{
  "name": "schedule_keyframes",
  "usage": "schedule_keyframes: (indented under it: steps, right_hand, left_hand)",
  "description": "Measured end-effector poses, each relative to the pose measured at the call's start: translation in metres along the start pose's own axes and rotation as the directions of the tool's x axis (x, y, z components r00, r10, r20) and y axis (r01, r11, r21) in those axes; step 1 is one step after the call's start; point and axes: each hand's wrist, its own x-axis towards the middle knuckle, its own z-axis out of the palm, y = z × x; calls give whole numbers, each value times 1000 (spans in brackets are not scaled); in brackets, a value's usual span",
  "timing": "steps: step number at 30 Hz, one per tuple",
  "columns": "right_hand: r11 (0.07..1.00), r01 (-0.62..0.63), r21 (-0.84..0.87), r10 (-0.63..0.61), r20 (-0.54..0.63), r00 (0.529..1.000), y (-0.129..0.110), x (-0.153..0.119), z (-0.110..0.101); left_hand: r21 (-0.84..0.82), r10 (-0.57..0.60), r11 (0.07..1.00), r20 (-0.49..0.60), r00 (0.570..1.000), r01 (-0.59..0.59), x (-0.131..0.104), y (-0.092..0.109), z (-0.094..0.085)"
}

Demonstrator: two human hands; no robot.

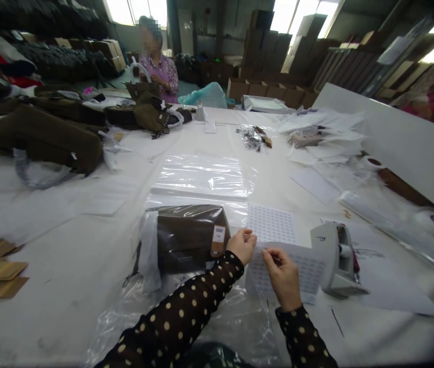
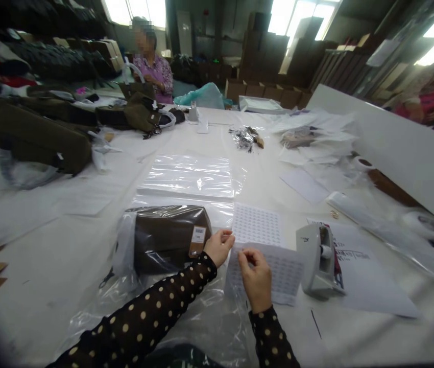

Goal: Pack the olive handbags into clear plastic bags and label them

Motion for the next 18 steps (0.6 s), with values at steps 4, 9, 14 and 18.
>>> schedule_keyframes:
  steps: [4,9,14,18]
  right_hand:
    - [864,-313,395,227,249,942,-38,13,10]
    - [844,-437,310,169,620,766,-103,28,70]
    - [924,-353,149,134,739,660,-145,32,150]
    - [945,-322,49,176,755,632,-155,40,194]
  left_hand:
    - [175,482,863,-7,876,-474,-37,17,-52]
    - [524,704,629,-69,707,-574,-80,4,-139]
    - [805,667,519,-170,725,-288,-76,-26,-208]
    - [891,652,392,-93,752,-230,-56,-41,-231]
